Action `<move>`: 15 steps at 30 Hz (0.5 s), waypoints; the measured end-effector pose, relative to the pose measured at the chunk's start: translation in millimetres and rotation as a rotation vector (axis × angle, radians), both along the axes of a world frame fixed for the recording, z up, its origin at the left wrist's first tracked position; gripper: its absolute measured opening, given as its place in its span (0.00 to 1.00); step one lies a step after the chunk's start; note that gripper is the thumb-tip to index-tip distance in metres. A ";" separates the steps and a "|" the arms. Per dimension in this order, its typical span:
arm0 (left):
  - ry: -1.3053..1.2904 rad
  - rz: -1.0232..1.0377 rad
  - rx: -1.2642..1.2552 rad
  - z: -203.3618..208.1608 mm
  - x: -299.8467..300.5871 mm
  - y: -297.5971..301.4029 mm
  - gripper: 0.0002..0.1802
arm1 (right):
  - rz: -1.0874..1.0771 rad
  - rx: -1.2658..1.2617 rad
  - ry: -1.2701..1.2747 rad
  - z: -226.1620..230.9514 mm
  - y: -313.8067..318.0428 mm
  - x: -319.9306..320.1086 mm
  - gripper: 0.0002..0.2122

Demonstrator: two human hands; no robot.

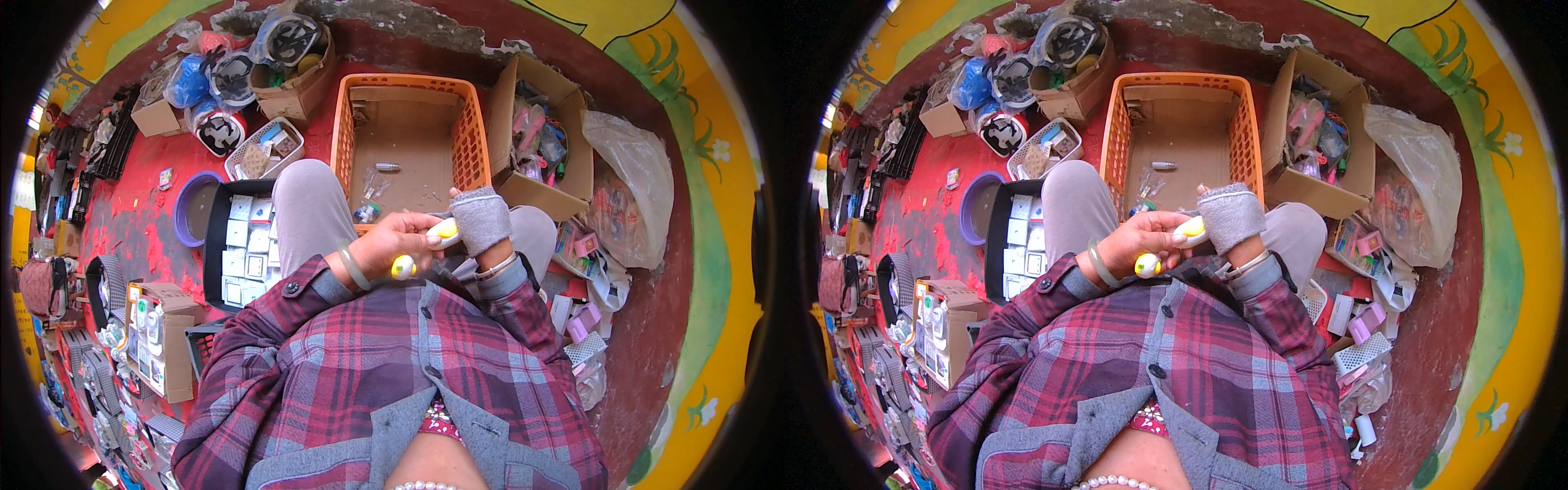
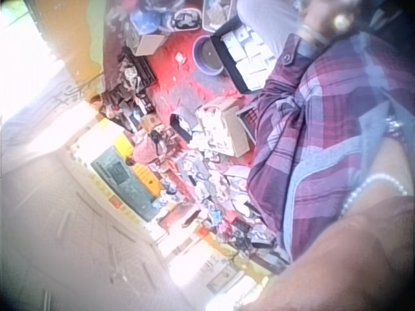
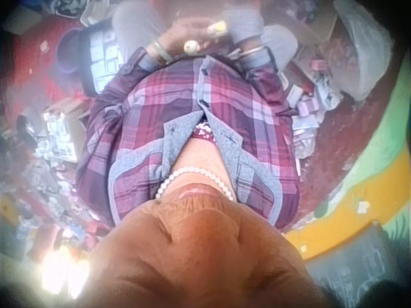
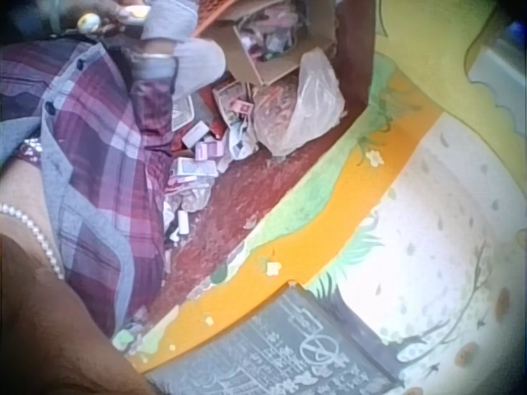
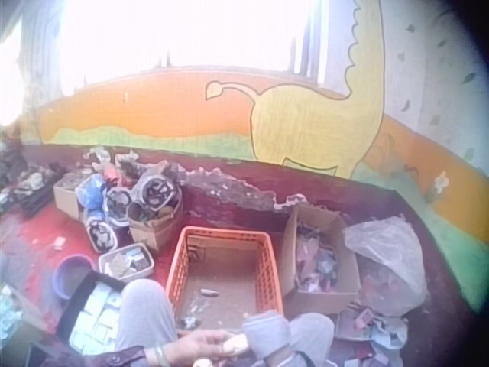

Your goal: The person wipes plastic doll accessories with a cloth by hand, dipping the cloth into a bowl of water and then rubbing the surfaces of the items one at a time.

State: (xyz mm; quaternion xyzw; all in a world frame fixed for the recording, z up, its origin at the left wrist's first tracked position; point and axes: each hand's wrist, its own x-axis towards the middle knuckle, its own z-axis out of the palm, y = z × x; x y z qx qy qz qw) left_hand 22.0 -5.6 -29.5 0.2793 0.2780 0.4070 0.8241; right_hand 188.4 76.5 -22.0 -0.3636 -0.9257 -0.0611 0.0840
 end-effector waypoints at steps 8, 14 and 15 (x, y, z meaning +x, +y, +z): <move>0.103 0.100 0.113 -0.7 1.1 3.1 0.19 | 0.067 -0.095 0.306 3.2 -26.7 -13.4 0.08; 0.422 0.060 0.336 -1.0 3.6 0.3 0.21 | -0.048 -0.036 -0.072 -7.5 -16.5 -12.3 0.07; 0.503 0.056 0.397 0.0 4.2 0.2 0.21 | -0.024 -0.042 -0.031 -11.5 -13.6 -10.2 0.07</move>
